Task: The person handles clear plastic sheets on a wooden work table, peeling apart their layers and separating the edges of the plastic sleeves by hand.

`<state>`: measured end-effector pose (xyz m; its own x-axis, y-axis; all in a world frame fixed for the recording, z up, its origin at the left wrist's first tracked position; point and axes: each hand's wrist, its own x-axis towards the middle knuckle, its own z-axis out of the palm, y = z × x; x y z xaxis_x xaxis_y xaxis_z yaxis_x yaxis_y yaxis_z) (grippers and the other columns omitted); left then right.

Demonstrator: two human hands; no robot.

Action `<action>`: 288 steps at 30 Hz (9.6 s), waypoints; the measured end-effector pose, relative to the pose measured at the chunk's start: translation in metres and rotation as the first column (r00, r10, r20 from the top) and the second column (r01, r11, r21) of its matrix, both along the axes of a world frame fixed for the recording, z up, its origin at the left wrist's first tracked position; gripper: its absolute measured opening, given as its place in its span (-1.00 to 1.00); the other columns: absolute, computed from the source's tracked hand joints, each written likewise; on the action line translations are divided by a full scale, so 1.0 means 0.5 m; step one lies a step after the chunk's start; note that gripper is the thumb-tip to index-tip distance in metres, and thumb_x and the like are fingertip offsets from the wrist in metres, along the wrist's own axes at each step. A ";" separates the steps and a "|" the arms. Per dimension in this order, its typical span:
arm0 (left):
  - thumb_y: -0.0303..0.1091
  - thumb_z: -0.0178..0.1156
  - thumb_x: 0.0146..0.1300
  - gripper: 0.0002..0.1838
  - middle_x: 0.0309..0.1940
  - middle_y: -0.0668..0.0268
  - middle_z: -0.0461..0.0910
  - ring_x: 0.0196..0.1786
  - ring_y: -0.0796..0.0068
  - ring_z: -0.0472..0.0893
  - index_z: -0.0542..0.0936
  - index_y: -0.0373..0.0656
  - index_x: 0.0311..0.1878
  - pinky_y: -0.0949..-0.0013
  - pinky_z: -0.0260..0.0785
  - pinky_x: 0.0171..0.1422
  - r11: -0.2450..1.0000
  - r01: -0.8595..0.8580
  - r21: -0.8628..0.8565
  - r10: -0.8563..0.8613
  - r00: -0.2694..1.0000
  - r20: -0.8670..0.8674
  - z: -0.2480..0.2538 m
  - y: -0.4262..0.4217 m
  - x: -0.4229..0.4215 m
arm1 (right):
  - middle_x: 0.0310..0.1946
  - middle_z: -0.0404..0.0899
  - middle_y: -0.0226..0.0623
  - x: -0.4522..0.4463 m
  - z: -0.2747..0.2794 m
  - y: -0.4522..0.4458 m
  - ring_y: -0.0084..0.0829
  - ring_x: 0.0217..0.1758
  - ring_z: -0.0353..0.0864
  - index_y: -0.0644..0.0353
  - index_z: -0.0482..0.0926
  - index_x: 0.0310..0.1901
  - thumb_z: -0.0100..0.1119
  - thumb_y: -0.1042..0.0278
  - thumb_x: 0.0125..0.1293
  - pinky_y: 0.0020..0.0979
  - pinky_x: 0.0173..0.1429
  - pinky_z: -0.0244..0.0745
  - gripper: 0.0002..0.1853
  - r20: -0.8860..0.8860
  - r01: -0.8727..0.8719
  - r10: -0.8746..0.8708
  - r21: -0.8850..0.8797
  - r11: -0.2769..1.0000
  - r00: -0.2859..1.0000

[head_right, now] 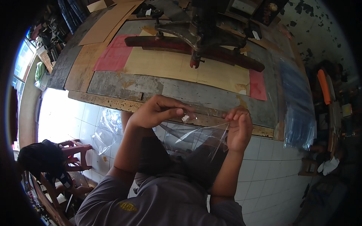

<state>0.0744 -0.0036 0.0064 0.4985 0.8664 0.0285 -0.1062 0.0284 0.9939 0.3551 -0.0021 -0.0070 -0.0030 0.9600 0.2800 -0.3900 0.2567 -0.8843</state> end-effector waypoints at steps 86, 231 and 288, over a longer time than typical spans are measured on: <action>-0.28 0.24 0.53 -0.68 -0.03 0.21 0.80 0.03 0.55 0.70 0.70 -0.25 0.20 0.43 0.51 0.22 0.999 -0.001 0.043 -0.002 0.998 0.057 0.007 0.000 -0.001 | -0.55 0.23 -0.44 0.037 0.004 0.015 -0.52 -0.46 0.20 0.04 0.28 -0.52 -0.23 -0.04 0.70 -0.42 -0.29 0.17 -0.45 -0.333 -0.187 0.141 -0.111 0.976 0.932; -0.49 0.34 0.30 -0.97 -0.29 0.24 0.78 -0.18 0.15 0.72 0.72 -0.23 -0.23 0.10 0.42 0.23 0.724 0.002 0.690 0.291 0.906 -0.308 0.104 -0.172 0.172 | -0.19 0.65 -0.25 0.028 0.123 -0.224 -0.25 -0.18 0.69 0.25 0.68 0.05 0.48 0.40 0.23 -0.28 -0.09 0.60 -0.63 0.694 -0.067 -0.277 0.424 0.903 0.664; -0.46 0.39 0.26 -0.63 -0.33 0.43 0.79 -0.19 0.38 0.67 0.73 -0.08 0.15 0.29 0.43 0.10 0.671 -0.169 0.721 0.506 0.817 -0.279 0.072 -0.184 0.035 | -0.30 0.68 -0.38 -0.080 0.165 -0.123 -0.58 -0.31 0.54 0.23 0.78 -0.13 0.47 0.38 0.32 -0.51 -0.21 0.40 -0.84 0.702 -0.157 -0.052 0.230 0.960 0.710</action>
<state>0.0918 -0.0954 0.0426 0.2759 0.8183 0.5043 0.4570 -0.5732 0.6801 0.3152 -0.0635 0.0758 -0.3451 0.8457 0.4071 0.2894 0.5085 -0.8110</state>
